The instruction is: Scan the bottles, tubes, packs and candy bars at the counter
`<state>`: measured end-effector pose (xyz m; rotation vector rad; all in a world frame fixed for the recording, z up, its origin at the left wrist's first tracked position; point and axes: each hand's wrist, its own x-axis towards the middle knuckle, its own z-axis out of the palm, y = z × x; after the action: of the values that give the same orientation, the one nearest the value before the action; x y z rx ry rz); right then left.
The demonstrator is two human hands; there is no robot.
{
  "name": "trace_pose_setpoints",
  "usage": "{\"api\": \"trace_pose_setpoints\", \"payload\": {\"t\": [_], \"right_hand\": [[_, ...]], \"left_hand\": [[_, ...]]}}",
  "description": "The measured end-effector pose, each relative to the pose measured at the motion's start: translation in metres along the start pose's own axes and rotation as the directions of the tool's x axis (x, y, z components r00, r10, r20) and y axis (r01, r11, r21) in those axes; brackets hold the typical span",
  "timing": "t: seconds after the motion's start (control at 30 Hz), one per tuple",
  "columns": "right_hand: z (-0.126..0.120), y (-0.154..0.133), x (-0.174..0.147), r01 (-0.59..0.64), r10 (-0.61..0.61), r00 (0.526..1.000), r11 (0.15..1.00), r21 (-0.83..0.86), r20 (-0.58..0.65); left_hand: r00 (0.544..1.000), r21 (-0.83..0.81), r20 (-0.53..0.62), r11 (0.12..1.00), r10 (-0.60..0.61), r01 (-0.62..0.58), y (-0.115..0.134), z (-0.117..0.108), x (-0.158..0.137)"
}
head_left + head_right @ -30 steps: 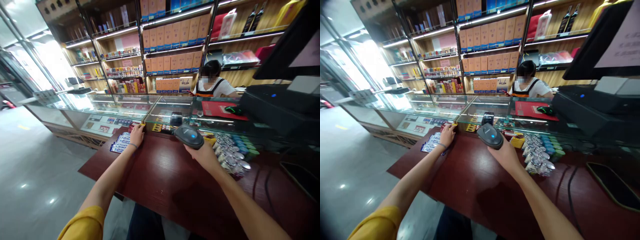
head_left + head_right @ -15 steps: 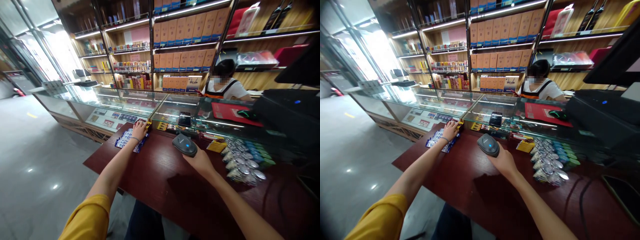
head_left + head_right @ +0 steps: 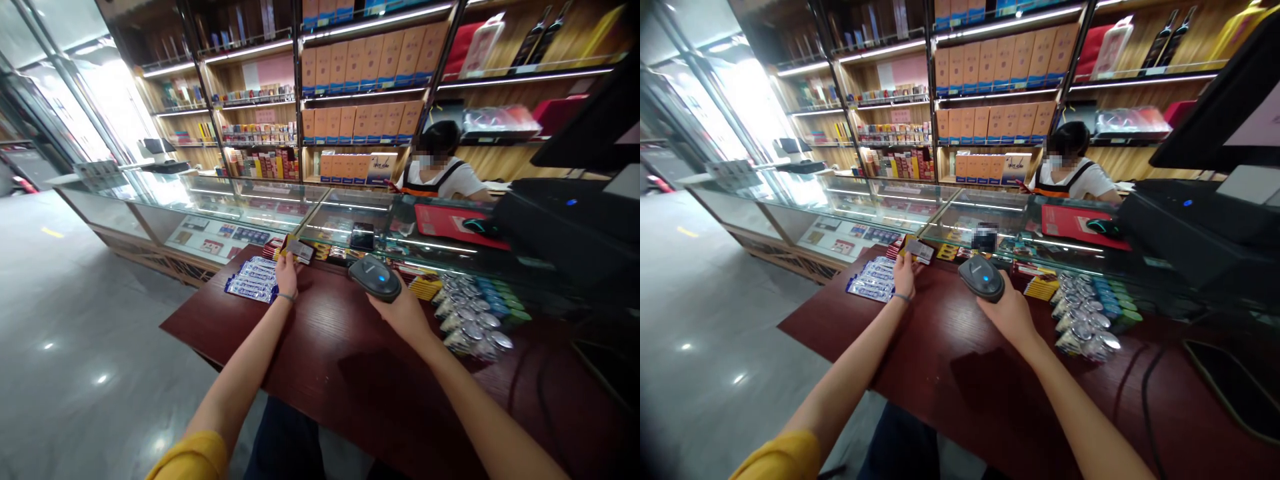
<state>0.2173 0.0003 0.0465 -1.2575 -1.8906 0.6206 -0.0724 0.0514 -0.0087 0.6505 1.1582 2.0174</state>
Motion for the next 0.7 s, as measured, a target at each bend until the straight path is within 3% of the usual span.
{"api": "trace_pose_setpoints", "payload": {"t": [0.07,0.17,0.27,0.47,0.7], "right_hand": [[-0.004,-0.003,0.000,-0.005,0.005,1.000,1.000,-0.020,-0.009],[-0.011,-0.008,0.000,-0.002,0.002,1.000,0.997,-0.076,-0.002],[-0.014,-0.012,0.001,-0.009,0.020,0.998,0.987,-0.161,0.065],[-0.010,-0.024,0.000,-0.021,0.127,0.962,0.916,-0.400,0.240],[-0.014,-0.029,0.001,-0.062,0.157,0.961,0.926,-0.373,0.229]], "left_hand": [[0.984,-0.267,0.025,0.947,-0.177,0.178,-0.013,0.017,-0.019],[0.945,-0.446,0.083,0.837,-0.315,0.318,-0.024,0.029,-0.038],[0.924,-0.468,0.130,0.799,-0.361,0.378,-0.027,0.027,-0.046],[0.923,-0.495,0.163,0.781,-0.348,0.381,-0.025,0.020,-0.044],[0.927,-0.468,0.160,0.801,-0.338,0.373,-0.031,0.021,-0.044]]}}
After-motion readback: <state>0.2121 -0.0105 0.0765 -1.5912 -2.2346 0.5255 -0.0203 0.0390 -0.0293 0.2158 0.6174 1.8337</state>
